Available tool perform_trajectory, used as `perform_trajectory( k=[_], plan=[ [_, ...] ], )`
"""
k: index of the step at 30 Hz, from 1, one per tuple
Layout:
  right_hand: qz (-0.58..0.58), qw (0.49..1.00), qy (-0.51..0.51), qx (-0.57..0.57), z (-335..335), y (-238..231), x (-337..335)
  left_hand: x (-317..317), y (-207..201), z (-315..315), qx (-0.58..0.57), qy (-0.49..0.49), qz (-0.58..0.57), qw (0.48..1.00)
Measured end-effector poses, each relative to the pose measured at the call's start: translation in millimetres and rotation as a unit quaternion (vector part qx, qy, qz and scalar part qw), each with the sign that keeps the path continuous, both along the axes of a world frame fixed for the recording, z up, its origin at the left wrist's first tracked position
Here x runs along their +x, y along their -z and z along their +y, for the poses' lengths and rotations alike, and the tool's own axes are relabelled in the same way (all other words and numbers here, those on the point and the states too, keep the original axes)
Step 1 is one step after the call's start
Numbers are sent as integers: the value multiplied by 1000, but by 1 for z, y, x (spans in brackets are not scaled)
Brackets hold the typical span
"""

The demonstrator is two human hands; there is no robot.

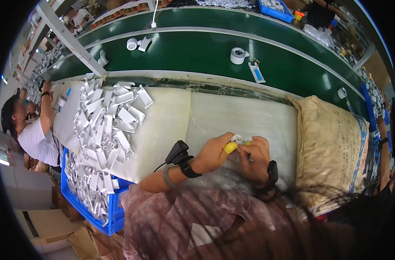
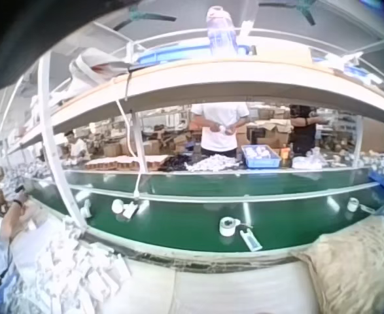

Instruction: The recorder is assembling small electronic components by attaching plastic parts and applying adhesive labels at a factory workbench.

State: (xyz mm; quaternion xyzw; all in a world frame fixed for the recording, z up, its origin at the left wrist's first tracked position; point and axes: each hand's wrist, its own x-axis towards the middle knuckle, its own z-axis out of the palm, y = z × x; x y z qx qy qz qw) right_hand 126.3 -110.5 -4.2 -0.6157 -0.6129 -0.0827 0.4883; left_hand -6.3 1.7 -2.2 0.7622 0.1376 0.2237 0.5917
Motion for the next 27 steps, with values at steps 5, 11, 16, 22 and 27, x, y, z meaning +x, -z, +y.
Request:
perform_trajectory(
  k=[5,11,16,22,27],
  plan=[
    [4,1000,19,-24,0,-6,1,5,-11,28,-81,4,46,996],
    [19,999,22,-40,-1,0,6,28,-4,152,-73,-120,29,990],
    [25,998,-3,-58,1,1,7,49,-1,238,329,-353,24,876],
    [68,995,-25,-73,-6,-3,6,127,2,188,459,-238,48,855],
    [32,998,-12,-45,0,2,5,215,21,177,361,-233,304,850]
  ],
)
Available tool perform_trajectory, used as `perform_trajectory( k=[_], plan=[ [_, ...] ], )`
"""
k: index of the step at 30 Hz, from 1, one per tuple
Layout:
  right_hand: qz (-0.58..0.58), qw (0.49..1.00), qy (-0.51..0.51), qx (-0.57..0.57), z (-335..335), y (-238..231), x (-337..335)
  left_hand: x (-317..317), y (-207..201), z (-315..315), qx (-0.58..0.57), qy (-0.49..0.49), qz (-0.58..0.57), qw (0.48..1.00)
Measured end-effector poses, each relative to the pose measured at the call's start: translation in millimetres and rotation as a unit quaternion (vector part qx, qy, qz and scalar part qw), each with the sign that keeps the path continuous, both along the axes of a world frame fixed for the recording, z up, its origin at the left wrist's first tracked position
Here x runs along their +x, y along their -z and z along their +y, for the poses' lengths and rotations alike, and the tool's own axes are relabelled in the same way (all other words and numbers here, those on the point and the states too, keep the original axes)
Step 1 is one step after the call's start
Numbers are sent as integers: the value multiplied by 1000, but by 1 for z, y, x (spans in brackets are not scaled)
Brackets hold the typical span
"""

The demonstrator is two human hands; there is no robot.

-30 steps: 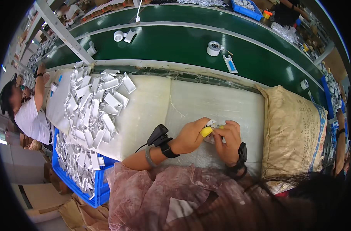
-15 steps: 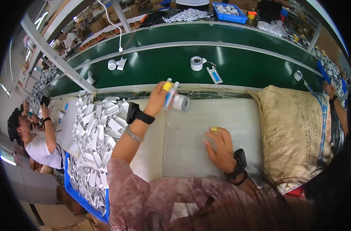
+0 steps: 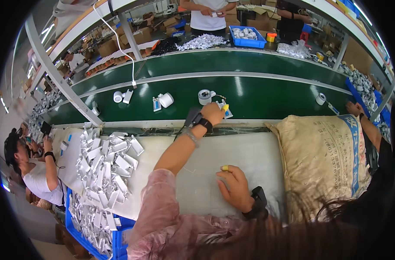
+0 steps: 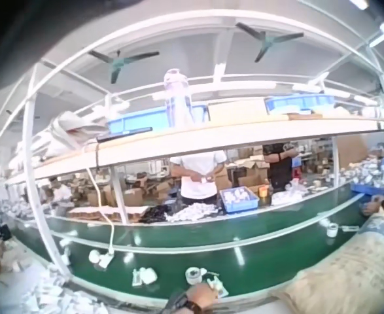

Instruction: The recorder is assembling small electronic components by attaching plastic parts and applying adhesive labels at a factory workbench.

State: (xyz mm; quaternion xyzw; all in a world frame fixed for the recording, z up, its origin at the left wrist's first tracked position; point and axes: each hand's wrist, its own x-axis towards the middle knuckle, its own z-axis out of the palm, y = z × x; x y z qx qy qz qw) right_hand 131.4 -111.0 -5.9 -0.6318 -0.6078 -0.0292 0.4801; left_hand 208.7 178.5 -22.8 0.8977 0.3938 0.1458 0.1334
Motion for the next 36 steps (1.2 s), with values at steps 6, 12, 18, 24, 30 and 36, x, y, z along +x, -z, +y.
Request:
perform_trajectory(
  k=[6,12,18,24,30,36],
  plan=[
    [27,1000,-3,-4,3,3,4,62,18,22,41,-4,86,995],
    [16,999,-15,31,1,-1,6,72,21,15,80,11,54,995],
    [37,998,-47,7,5,10,1,32,40,72,-299,118,-115,940],
    [39,999,21,-14,-2,5,11,-27,-14,10,-504,138,-180,833],
    [4,991,134,23,-2,-7,19,-115,-55,-55,-531,233,-128,805],
    [-75,995,56,-42,0,-9,20,-174,-72,-73,-587,389,100,703]
  ],
)
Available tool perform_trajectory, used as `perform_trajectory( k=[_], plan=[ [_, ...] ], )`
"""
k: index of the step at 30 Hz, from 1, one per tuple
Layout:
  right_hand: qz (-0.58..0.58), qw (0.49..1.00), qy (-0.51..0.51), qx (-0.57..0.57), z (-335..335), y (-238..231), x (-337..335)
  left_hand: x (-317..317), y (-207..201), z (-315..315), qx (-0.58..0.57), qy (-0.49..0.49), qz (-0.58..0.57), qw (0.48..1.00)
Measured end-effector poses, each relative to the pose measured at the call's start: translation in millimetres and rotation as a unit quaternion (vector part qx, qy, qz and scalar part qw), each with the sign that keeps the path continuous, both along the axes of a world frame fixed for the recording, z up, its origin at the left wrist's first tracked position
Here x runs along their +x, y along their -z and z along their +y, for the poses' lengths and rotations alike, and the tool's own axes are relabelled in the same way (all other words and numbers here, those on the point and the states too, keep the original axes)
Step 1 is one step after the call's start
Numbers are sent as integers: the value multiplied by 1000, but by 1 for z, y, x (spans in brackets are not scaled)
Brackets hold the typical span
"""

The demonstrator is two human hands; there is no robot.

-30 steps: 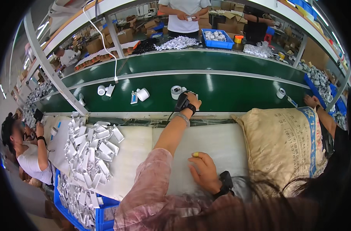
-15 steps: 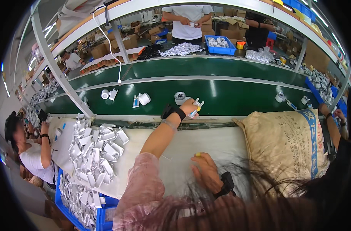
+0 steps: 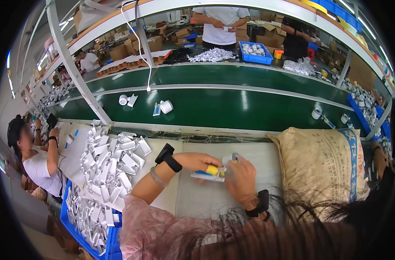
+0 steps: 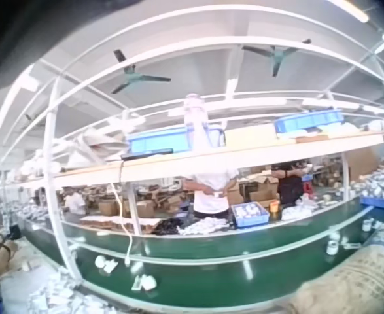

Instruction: The recorder is assembling small electronic components by attaching plastic parts and applying adhesive labels at a factory workbench.

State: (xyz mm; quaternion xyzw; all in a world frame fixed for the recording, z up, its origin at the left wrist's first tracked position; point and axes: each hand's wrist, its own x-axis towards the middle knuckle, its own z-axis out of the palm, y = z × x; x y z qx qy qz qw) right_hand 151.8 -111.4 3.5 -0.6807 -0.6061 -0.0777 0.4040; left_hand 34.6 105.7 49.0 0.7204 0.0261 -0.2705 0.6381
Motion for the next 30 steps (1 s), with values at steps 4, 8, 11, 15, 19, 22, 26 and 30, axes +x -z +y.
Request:
perform_trajectory(
  k=[4,8,11,15,19,22,26,30],
  plan=[
    [-54,986,-141,-65,3,23,3,-16,13,-21,13,107,-46,993],
    [-37,987,-140,-63,2,16,-1,-30,0,-30,111,128,-2,986],
    [-16,988,-144,-47,1,9,0,-43,7,-33,193,87,-18,977],
    [45,980,-177,-74,0,14,2,-46,0,-41,274,80,-12,958],
    [161,975,-138,-59,-3,8,-6,-43,18,-44,459,-74,-179,867],
    [157,974,-157,-48,-3,-4,-8,-35,32,-50,410,-239,-263,840],
    [282,945,-154,-67,-3,3,-8,-28,35,-70,185,-400,-266,857],
    [235,954,-176,-56,-2,-6,-3,-29,35,-75,72,-417,-226,877]
  ],
)
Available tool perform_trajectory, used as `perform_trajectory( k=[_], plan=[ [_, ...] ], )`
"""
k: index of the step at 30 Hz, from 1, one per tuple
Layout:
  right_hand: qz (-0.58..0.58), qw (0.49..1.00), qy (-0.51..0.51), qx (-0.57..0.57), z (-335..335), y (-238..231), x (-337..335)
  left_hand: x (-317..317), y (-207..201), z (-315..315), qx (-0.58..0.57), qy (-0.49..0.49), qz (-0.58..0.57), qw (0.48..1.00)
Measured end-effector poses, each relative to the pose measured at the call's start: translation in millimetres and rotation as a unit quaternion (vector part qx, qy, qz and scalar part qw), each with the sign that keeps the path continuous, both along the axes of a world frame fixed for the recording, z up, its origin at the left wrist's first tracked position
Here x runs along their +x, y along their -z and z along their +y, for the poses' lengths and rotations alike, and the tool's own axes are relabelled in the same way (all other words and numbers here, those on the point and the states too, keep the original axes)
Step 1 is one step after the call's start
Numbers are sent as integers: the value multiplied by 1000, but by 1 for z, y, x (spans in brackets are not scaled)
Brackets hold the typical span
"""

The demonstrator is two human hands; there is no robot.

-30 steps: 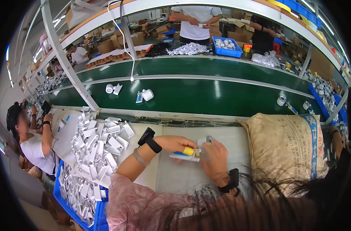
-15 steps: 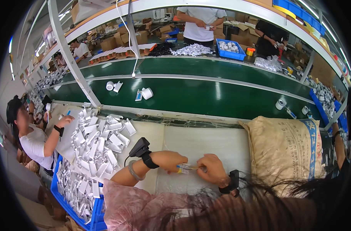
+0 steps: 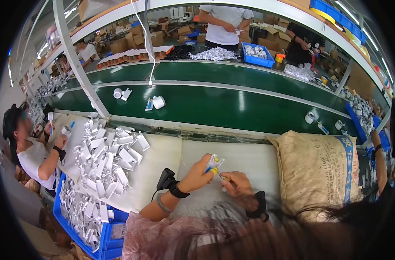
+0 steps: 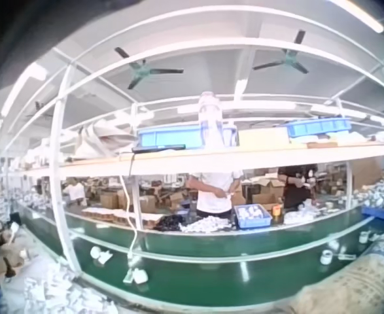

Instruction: The recorder is assembling small electronic components by attaching plastic parts and applying adhesive labels at a factory workbench.

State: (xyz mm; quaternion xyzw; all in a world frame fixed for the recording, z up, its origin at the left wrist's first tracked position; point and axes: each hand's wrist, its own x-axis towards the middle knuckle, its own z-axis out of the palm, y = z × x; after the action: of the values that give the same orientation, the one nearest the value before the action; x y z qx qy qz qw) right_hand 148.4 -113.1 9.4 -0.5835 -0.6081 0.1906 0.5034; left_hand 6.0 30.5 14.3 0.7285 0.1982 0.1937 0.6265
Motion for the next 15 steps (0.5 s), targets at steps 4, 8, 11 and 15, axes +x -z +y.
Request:
perform_trajectory(
  k=[4,8,11,15],
  plan=[
    [-61,998,15,30,1,-4,-1,-7,8,4,-65,23,-36,997],
    [-18,999,27,-17,-1,4,-2,-9,8,8,-151,69,-97,981],
    [-151,986,61,35,-1,2,-3,-8,5,3,-121,26,-56,991],
    [-216,970,100,46,1,14,-4,-7,4,-2,-75,16,-57,995]
  ],
)
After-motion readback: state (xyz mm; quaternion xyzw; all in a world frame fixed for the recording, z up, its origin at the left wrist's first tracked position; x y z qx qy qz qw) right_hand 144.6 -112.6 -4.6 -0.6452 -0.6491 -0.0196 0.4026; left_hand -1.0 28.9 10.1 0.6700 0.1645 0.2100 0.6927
